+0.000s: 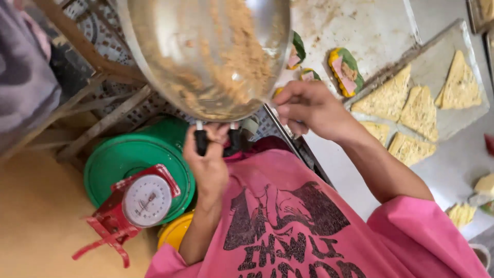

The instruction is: Adding tuna filling to pastries using a spoon and a pan in a bakery production area.

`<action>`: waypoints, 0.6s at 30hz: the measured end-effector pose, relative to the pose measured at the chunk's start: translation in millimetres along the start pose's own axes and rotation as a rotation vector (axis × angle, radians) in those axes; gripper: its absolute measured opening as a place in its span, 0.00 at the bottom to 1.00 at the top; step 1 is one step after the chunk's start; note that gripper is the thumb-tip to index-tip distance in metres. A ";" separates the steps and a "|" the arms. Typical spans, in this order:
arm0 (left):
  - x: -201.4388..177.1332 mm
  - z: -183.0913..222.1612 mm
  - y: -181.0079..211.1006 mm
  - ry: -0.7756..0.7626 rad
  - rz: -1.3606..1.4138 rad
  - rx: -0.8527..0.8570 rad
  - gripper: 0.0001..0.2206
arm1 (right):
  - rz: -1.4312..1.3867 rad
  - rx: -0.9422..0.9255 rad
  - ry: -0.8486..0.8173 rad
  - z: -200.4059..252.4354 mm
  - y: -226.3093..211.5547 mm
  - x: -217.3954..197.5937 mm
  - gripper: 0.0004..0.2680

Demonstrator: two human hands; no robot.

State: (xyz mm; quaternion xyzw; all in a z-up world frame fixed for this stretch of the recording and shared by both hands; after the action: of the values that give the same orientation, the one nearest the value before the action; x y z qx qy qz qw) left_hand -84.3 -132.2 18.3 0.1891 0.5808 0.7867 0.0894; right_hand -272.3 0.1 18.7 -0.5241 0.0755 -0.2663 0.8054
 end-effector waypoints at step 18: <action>-66.4 -128.5 60.8 0.083 -0.066 0.091 0.14 | 0.965 -0.098 0.801 -40.5 104.8 -24.3 0.02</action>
State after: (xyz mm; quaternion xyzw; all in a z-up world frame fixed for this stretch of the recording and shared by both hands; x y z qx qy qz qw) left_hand -70.5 -288.1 30.4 0.1411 0.6251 0.7633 0.0822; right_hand -272.4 12.2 -95.7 -0.3270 0.6115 -0.0445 0.7192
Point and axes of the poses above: each hand's wrist, its own z-axis away from the middle knuckle, its own x-axis out of the palm, y = z × x, the point moved 9 cm from there along -z, towards the middle knuckle, and after that the axes turned 2 degrees about z, right-handed, at the moved point
